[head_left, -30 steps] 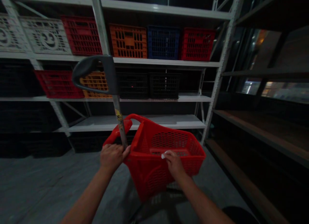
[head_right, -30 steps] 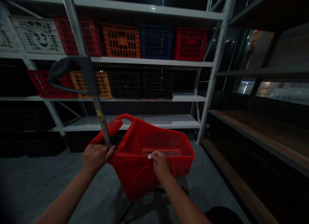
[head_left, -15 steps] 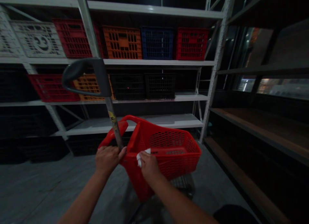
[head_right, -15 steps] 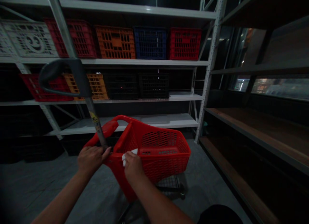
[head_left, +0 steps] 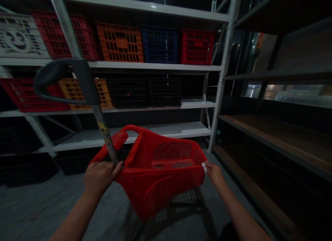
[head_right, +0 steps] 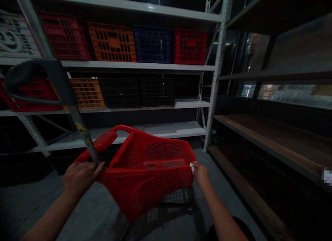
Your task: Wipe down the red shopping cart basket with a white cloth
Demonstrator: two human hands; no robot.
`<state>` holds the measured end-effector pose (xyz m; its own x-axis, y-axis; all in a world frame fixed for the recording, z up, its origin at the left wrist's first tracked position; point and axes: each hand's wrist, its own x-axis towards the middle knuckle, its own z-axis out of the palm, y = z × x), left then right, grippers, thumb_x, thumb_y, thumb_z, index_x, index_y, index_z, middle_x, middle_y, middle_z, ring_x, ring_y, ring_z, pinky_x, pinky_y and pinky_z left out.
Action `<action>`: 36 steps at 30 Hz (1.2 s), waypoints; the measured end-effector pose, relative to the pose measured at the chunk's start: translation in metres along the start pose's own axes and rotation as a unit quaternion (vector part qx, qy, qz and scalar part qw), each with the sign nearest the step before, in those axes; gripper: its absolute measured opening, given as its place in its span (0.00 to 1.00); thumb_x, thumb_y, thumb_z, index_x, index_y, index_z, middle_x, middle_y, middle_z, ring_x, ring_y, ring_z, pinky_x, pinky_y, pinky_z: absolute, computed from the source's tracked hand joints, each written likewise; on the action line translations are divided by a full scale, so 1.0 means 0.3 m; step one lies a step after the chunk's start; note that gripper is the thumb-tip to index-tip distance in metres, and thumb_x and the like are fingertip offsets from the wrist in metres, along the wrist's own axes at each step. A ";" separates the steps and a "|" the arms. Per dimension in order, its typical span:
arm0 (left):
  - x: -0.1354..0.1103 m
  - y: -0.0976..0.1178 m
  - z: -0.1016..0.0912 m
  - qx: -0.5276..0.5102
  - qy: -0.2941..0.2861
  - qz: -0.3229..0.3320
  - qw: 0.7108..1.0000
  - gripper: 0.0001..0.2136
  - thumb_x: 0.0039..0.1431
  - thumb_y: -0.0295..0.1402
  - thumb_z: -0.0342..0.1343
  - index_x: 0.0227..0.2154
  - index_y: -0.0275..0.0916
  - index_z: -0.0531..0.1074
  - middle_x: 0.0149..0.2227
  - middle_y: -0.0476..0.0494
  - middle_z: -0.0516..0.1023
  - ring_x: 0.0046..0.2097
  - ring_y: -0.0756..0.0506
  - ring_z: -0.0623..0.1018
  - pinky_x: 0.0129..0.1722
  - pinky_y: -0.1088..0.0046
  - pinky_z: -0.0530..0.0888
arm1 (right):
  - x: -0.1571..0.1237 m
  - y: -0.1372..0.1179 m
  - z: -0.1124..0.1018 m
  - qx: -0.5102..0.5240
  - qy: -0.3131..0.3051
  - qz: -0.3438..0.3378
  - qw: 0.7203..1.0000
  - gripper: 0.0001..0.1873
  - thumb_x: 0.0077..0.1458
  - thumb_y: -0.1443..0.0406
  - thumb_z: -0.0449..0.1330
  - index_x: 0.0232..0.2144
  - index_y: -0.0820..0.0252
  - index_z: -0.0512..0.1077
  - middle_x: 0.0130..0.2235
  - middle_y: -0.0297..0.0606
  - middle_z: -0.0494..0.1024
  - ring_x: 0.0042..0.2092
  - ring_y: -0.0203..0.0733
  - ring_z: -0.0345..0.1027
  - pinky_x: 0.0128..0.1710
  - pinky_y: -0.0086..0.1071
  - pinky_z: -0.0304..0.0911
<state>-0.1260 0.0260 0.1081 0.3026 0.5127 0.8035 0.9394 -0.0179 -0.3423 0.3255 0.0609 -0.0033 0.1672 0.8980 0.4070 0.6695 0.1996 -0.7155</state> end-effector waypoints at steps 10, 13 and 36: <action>0.027 0.042 0.005 0.043 -0.003 -0.004 0.999 0.20 0.54 0.43 0.45 0.12 0.39 0.65 0.16 0.46 0.70 0.24 0.46 0.71 0.30 0.68 0.59 | -0.012 -0.137 0.160 0.040 0.029 -0.050 0.998 0.18 0.47 0.72 0.48 0.34 0.59 0.75 0.37 0.41 0.77 0.39 0.43 0.71 0.41 0.34 0.64; 0.031 0.054 0.001 0.037 -0.002 -0.010 0.999 0.20 0.54 0.43 0.45 0.13 0.39 0.66 0.16 0.46 0.70 0.24 0.46 0.71 0.31 0.68 0.60 | -0.052 -0.330 0.277 0.112 -0.006 -0.105 0.988 0.17 0.46 0.73 0.49 0.32 0.59 0.75 0.36 0.40 0.77 0.40 0.42 0.70 0.42 0.33 0.63; -0.283 0.573 -0.178 -0.634 -0.308 -0.204 0.680 0.24 0.45 0.37 0.56 0.47 0.43 0.60 0.44 0.44 0.73 0.43 0.45 0.73 0.41 0.72 0.69 | -0.333 -0.541 0.178 0.300 -0.324 -0.041 0.896 0.02 0.44 0.70 0.57 0.24 0.60 0.69 0.26 0.30 0.72 0.28 0.33 0.64 0.27 0.23 0.58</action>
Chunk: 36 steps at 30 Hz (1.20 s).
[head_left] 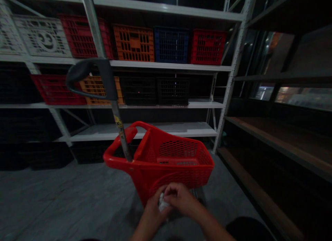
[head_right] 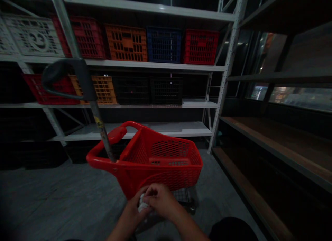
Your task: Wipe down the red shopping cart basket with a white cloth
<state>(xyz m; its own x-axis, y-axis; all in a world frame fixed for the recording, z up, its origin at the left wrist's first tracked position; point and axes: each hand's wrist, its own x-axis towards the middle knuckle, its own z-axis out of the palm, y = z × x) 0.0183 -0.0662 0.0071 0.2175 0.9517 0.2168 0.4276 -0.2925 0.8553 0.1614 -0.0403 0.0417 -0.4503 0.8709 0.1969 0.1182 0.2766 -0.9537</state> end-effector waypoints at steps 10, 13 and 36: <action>-0.107 -0.017 0.155 0.052 -0.120 -0.120 0.984 0.11 0.43 0.40 0.54 0.31 0.42 0.68 0.26 0.50 0.73 0.29 0.50 0.70 0.28 0.77 0.64 | 0.184 -0.267 -0.252 -0.356 0.223 -0.269 0.867 0.06 0.43 0.67 0.60 0.18 0.60 0.67 0.51 0.38 0.62 0.54 0.45 0.53 0.53 0.44 0.44; -0.119 -0.012 0.176 0.047 -0.150 -0.131 0.979 0.13 0.43 0.42 0.54 0.32 0.42 0.68 0.26 0.50 0.73 0.29 0.49 0.69 0.28 0.76 0.63 | 0.237 -0.318 -0.249 -0.417 0.249 -0.305 0.819 0.07 0.44 0.66 0.58 0.18 0.61 0.68 0.61 0.33 0.46 0.61 0.52 0.35 0.55 0.54 0.28; -0.132 0.010 0.174 0.013 -0.133 -0.122 0.983 0.14 0.43 0.43 0.55 0.30 0.37 0.67 0.25 0.50 0.72 0.26 0.52 0.67 0.25 0.79 0.61 | 0.375 -0.193 -0.230 -0.517 0.200 -0.235 0.798 0.06 0.46 0.68 0.55 0.19 0.59 0.69 0.63 0.26 0.38 0.62 0.54 0.23 0.51 0.62 0.20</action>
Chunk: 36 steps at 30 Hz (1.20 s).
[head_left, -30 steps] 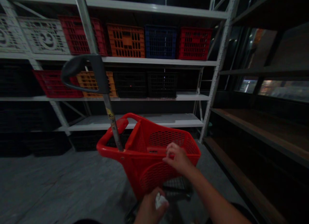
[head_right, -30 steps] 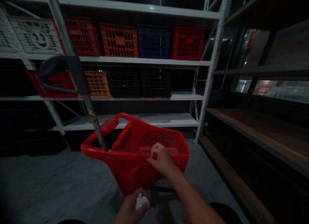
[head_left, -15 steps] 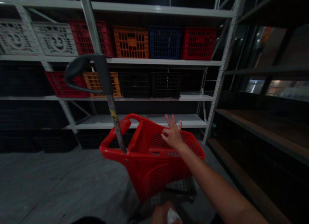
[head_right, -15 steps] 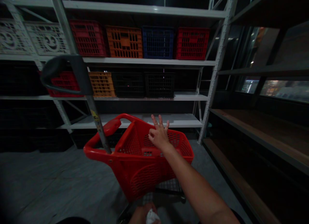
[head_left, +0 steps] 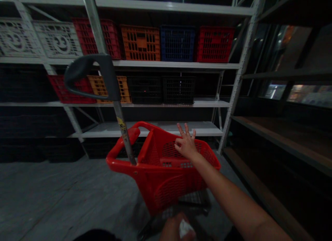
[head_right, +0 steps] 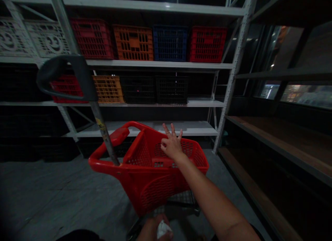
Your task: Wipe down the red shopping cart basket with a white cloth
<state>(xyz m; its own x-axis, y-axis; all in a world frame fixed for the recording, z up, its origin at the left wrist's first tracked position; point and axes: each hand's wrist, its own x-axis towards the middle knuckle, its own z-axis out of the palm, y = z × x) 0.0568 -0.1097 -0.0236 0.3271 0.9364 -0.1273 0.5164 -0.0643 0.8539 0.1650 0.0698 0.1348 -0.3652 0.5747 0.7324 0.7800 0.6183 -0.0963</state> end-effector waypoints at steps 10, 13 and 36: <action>0.022 0.073 -0.172 -0.505 0.139 -0.086 0.848 0.17 0.48 0.45 0.50 0.33 0.35 0.70 0.28 0.44 0.75 0.29 0.47 0.73 0.33 0.70 0.69 | -0.321 -0.139 0.017 0.399 -0.076 0.136 0.904 0.14 0.50 0.63 0.56 0.42 0.55 0.69 0.52 0.43 0.65 0.52 0.44 0.59 0.50 0.42 0.54; 0.018 0.097 -0.201 -0.516 0.147 -0.043 0.843 0.16 0.43 0.35 0.55 0.37 0.35 0.69 0.31 0.45 0.76 0.32 0.47 0.74 0.34 0.72 0.69 | -0.452 -0.221 0.019 0.566 -0.100 0.267 0.774 0.24 0.47 0.62 0.59 0.48 0.55 0.63 0.44 0.41 0.70 0.38 0.38 0.68 0.37 0.33 0.63; -0.020 0.101 -0.190 -0.404 0.128 -0.033 0.905 0.13 0.37 0.36 0.63 0.24 0.35 0.67 0.23 0.50 0.73 0.26 0.52 0.70 0.28 0.77 0.65 | -0.525 -0.222 -0.007 0.714 0.006 0.486 0.505 0.19 0.46 0.51 0.58 0.33 0.60 0.69 0.24 0.32 0.70 0.24 0.33 0.61 0.23 0.25 0.54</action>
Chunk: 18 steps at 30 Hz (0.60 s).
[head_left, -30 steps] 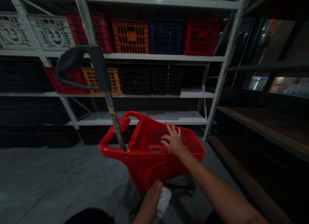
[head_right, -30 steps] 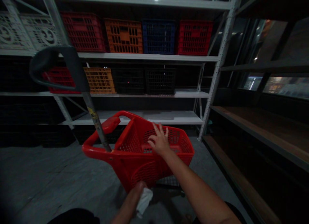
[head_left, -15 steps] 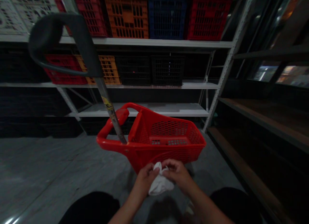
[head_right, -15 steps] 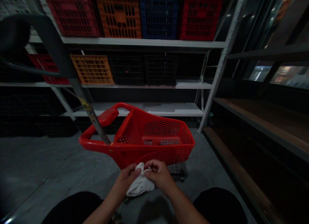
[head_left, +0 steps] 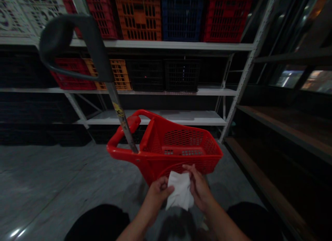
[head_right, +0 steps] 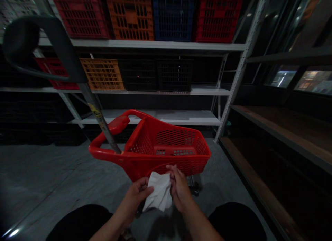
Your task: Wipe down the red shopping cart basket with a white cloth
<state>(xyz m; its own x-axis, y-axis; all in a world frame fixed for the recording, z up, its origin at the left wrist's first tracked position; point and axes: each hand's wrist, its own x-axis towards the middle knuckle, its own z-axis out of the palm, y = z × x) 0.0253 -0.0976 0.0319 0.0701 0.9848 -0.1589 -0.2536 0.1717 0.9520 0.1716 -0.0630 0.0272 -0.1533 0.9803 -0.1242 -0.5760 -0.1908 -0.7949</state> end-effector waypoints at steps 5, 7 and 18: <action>0.002 0.002 0.002 -0.097 -0.006 -0.031 0.995 0.14 0.38 0.36 0.63 0.27 0.35 0.66 0.25 0.47 0.75 0.25 0.51 0.72 0.27 0.75 0.67 | -0.035 0.018 -0.017 0.024 -0.095 0.065 0.993 0.14 0.42 0.60 0.63 0.32 0.62 0.71 0.25 0.33 0.71 0.24 0.33 0.63 0.25 0.26 0.56; 0.011 -0.012 0.000 -0.086 0.012 -0.022 0.996 0.15 0.37 0.34 0.63 0.28 0.36 0.65 0.24 0.48 0.75 0.26 0.50 0.73 0.28 0.75 0.67 | -0.044 0.026 -0.019 0.015 -0.075 0.058 0.995 0.11 0.41 0.61 0.65 0.27 0.62 0.70 0.22 0.31 0.70 0.22 0.31 0.61 0.23 0.24 0.55; 0.047 -0.054 -0.014 0.116 0.104 0.111 0.982 0.13 0.39 0.33 0.60 0.25 0.39 0.60 0.21 0.54 0.70 0.23 0.52 0.70 0.24 0.77 0.66 | -0.043 0.031 0.008 -0.035 -0.021 0.023 0.999 0.16 0.36 0.56 0.66 0.22 0.63 0.69 0.20 0.30 0.70 0.21 0.31 0.60 0.21 0.23 0.53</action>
<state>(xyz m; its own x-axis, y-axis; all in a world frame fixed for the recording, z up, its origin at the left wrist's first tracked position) 0.0264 -0.0864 0.0133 -0.1659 0.9856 0.0323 -0.0114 -0.0347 0.9993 0.1664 -0.0776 0.0229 -0.2133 0.9673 -0.1372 -0.5102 -0.2301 -0.8287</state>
